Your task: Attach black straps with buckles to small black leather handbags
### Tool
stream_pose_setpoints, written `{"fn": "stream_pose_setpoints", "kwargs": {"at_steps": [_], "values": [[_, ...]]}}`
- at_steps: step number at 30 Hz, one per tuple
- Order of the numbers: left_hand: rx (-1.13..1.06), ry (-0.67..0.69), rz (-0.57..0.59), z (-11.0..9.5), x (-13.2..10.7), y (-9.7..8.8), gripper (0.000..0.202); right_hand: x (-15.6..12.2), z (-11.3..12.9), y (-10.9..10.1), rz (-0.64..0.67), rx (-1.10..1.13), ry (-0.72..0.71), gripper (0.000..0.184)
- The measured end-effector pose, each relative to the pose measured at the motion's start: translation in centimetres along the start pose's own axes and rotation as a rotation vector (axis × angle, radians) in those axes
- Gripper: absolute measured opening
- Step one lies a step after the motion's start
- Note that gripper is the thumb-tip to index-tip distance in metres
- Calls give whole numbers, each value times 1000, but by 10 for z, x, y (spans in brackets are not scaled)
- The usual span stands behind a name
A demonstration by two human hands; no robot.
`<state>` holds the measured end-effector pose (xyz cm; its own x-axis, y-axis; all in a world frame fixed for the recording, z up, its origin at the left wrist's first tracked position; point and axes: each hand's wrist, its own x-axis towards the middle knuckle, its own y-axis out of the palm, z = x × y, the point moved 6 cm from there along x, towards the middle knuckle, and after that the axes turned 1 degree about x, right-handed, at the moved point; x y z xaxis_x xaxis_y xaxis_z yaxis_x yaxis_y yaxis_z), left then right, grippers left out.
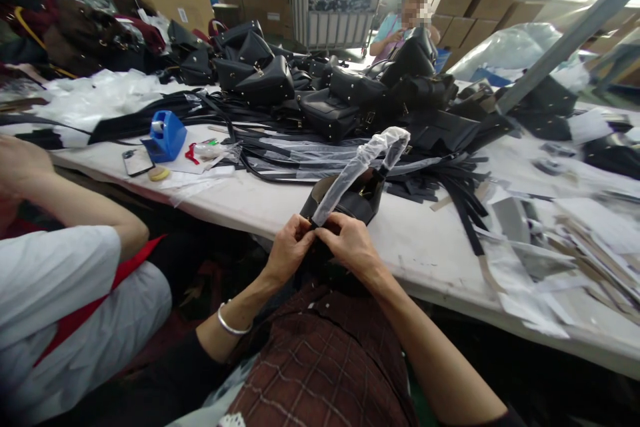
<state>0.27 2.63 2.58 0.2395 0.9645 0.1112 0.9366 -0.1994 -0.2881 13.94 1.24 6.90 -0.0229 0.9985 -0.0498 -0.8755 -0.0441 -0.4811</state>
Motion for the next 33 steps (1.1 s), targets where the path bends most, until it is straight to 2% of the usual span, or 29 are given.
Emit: {"fn": "stream_pose_setpoints", "kwargs": {"at_steps": [4,9,13,23,27,33], "values": [[147,81,-20,-3,5,-9,9,2,-2,-1,-40,-91,5,21],[134,91,62,-7,9,-17,5,7,-2,-1,-13,-129,-9,22],[142,93,89,-9,11,-17,6,9,2,-3,-8,-169,-27,21],[118,148,168,-10,22,-16,8,9,7,-1,-120,-439,-133,14],[17,73,180,-1,27,-13,7,10,7,2,-130,-477,-192,14],[-256,-85,176,26,37,-10,22,14,2,1,-124,-434,-179,18]]}}
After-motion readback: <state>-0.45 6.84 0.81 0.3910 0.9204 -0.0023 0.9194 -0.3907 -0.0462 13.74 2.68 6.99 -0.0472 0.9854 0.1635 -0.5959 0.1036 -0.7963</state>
